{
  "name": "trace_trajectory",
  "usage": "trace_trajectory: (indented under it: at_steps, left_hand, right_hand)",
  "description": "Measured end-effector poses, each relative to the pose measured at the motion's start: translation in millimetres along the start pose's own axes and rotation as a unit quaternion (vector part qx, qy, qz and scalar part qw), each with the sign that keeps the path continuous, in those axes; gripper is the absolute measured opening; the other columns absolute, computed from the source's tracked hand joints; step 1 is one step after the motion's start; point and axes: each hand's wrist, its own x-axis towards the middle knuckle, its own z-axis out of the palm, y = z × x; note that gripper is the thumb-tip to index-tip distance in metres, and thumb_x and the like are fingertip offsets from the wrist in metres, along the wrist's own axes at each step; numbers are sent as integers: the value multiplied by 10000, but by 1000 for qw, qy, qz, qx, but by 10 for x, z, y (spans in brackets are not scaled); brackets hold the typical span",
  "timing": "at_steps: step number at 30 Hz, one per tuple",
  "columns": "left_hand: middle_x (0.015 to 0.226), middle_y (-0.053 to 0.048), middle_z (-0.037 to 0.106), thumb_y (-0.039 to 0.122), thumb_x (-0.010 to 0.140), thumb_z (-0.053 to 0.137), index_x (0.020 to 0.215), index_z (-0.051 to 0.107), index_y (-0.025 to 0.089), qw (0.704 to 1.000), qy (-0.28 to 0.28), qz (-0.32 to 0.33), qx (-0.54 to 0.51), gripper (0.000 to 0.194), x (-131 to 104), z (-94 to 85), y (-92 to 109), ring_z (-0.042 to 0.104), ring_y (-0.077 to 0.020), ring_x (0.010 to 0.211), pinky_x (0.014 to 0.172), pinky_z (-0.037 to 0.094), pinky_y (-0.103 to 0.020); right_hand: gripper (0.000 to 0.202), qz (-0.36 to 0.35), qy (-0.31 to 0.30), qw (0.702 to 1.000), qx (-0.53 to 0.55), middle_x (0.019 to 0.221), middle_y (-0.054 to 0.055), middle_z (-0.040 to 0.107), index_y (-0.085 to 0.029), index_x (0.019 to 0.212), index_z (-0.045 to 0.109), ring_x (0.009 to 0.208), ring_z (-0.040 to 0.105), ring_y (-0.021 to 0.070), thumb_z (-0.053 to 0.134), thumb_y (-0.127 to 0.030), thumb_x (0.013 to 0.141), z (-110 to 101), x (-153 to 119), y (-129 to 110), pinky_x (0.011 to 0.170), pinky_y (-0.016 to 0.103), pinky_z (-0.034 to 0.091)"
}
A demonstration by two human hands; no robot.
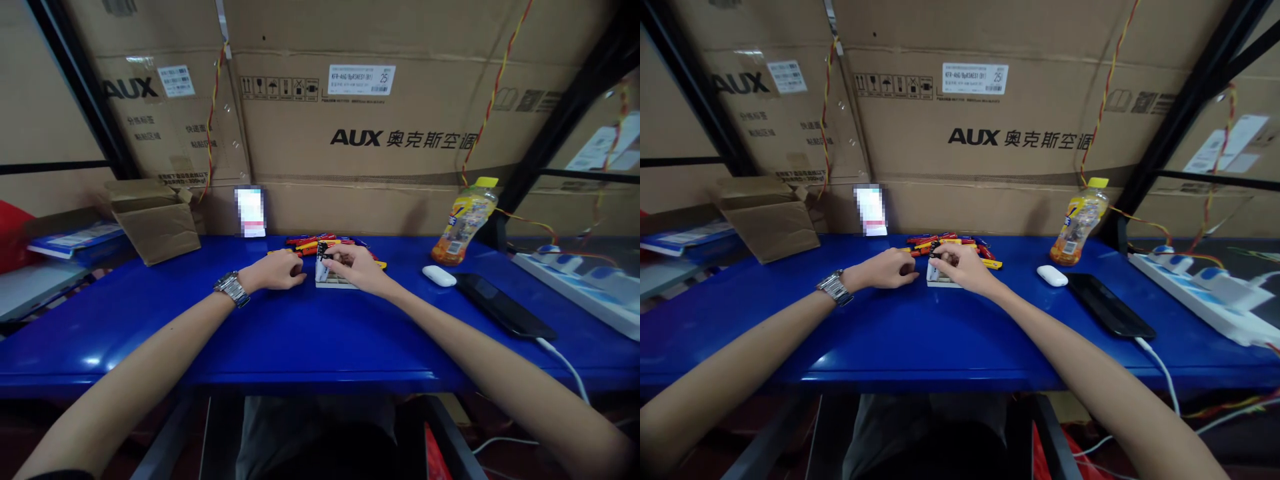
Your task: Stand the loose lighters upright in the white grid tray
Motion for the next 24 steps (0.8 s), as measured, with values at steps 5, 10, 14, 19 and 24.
trace_trajectory:
  at_steps: [5,10,14,19,24]
  left_hand:
    - [660,-58,634,332,843,516,638,614,162,1000,1,-27,3,284,-13,23,-29,493,-134,551,551,332,-294]
    - [700,-69,650,373,845,520,668,625,168,999,12,-28,19,292,-22,64,-51,498,-139,551,543,331,-300]
    - [690,-76,637,363,853,504,649,619,162,999,25,-32,32,309,-21,93,-50,495,-138,547,548,333,-306]
    - [700,-71,636,287,863,459,671,615,160,994,101,-49,18,278,-106,144,-55,512,-148,599,597,348,-313]
    - [701,-81,627,279,845,474,683,626,156,984,153,-95,12,254,-251,195,-94,504,-159,605,609,333,-322]
  right_hand:
    - [290,-13,-10,999,-29,592,-26,515,-166,915,635,528,466,117,612,-440,826,-20,-12,12,514,272,376]
    - [273,-25,-26,999,-30,640,-18,564,-189,990,567,545,516,128,608,-410,835,-16,-27,-12,543,285,426]
    - [237,-42,-28,998,-33,636,-28,551,-206,1003,533,544,516,129,590,-379,851,18,-25,28,554,291,436]
    - [218,-63,-1,996,-60,603,-38,534,-203,1000,552,514,487,118,584,-367,860,52,-58,48,533,280,402]
    - [244,-73,9,993,-95,632,-29,558,-208,1067,540,537,502,123,565,-354,872,88,-153,-15,555,286,396]
